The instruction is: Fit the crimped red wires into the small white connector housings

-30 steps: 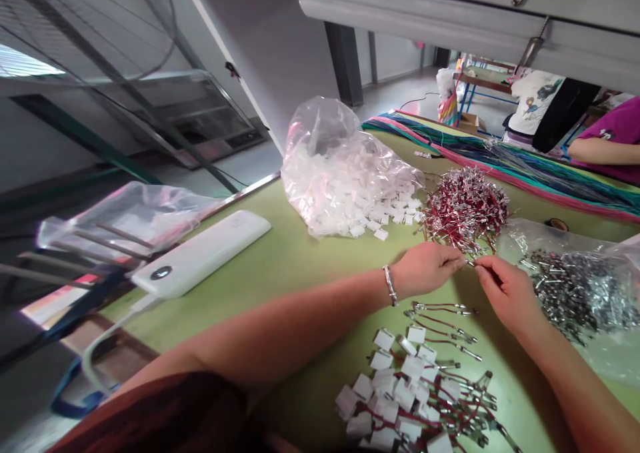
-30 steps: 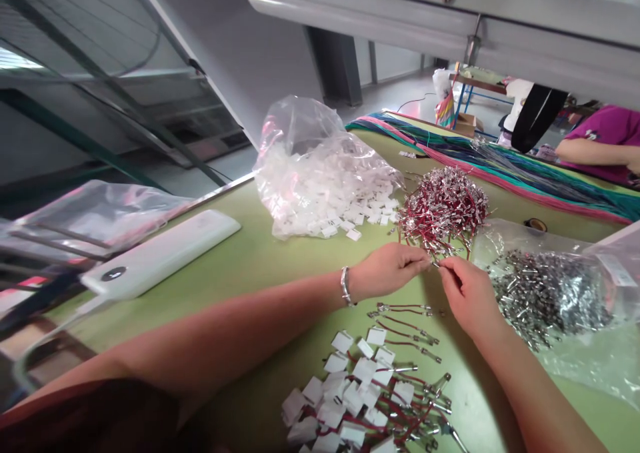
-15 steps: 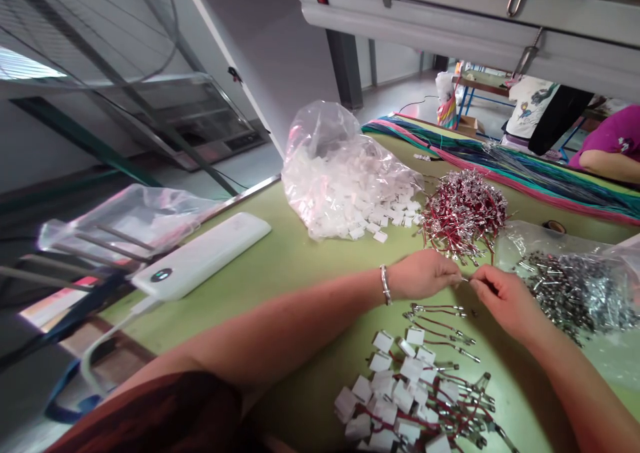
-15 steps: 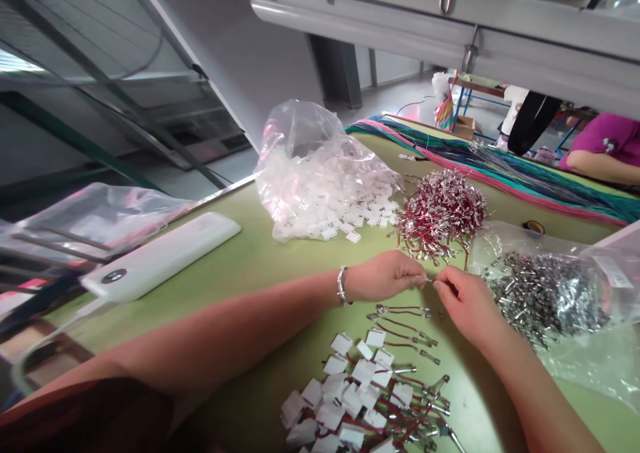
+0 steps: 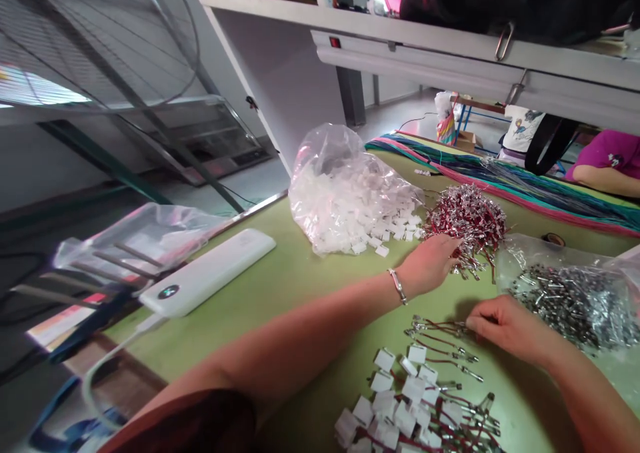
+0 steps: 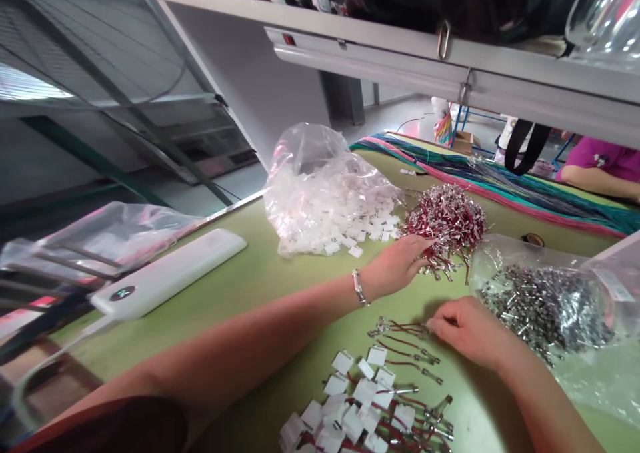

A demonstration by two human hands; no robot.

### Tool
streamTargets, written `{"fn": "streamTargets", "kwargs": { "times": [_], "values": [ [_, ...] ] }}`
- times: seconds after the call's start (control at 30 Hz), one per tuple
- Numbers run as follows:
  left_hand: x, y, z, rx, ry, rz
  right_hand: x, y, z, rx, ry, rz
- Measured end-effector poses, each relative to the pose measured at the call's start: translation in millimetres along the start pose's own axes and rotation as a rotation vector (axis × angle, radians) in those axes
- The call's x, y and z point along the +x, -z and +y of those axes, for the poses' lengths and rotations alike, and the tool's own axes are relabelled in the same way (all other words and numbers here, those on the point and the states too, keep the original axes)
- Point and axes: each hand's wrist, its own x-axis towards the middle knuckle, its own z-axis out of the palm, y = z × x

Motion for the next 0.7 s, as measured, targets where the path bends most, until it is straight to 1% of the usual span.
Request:
{"fn": "streamTargets", "kwargs": {
  "times": [0.03,0.07,0.13,0.2,0.23,0.3,0.37,0.4,0.47,0.53,0.6,0.63,0.67,0.7],
  "values": [
    [1,-4.6,-1,0.039,0.031,-0.027,0,2,1,-0.02,0.013,0.024],
    [2,-8.8,-2,0.07,0.059,-0.055,0,6,2,-0.034,0.013,0.075],
    [3,-14.6,-6,0.105,0.098,-0.096,-1,18,9,-0.059,-0.027,0.212],
    [4,-16.2,-10,0.107,0.098,-0.114,-2,35,22,-0.131,-0.118,0.352],
    [5,-15.7,-11,0.104,0.1,-0.114,-4,43,29,-0.205,-0.183,0.408],
    [6,-13.7,-14,0.095,0.116,-0.104,-6,55,46,-0.375,-0.311,0.454],
    [7,-12.2,-16,0.092,0.136,-0.094,-6,60,59,-0.499,-0.396,0.429],
    [7,-12.0,-17,0.104,0.132,-0.092,-5,60,64,-0.546,-0.415,0.397],
    [6,-12.6,-18,0.14,0.071,-0.091,-2,56,70,-0.615,-0.416,0.319],
    [5,-13.2,-18,0.132,-0.029,-0.056,2,51,71,-0.656,-0.4,0.262],
    [3,-12.2,-18,0.012,-0.109,0.041,5,47,71,-0.668,-0.388,0.236],
    [3,-10.8,-17,-0.092,-0.104,0.106,6,47,71,-0.668,-0.386,0.231],
    [3,-8.9,-16,-0.224,-0.063,0.167,6,47,71,-0.668,-0.382,0.225],
    [2,-6.5,-14,-0.381,0.008,0.211,6,47,71,-0.666,-0.378,0.217]
  ]
}}
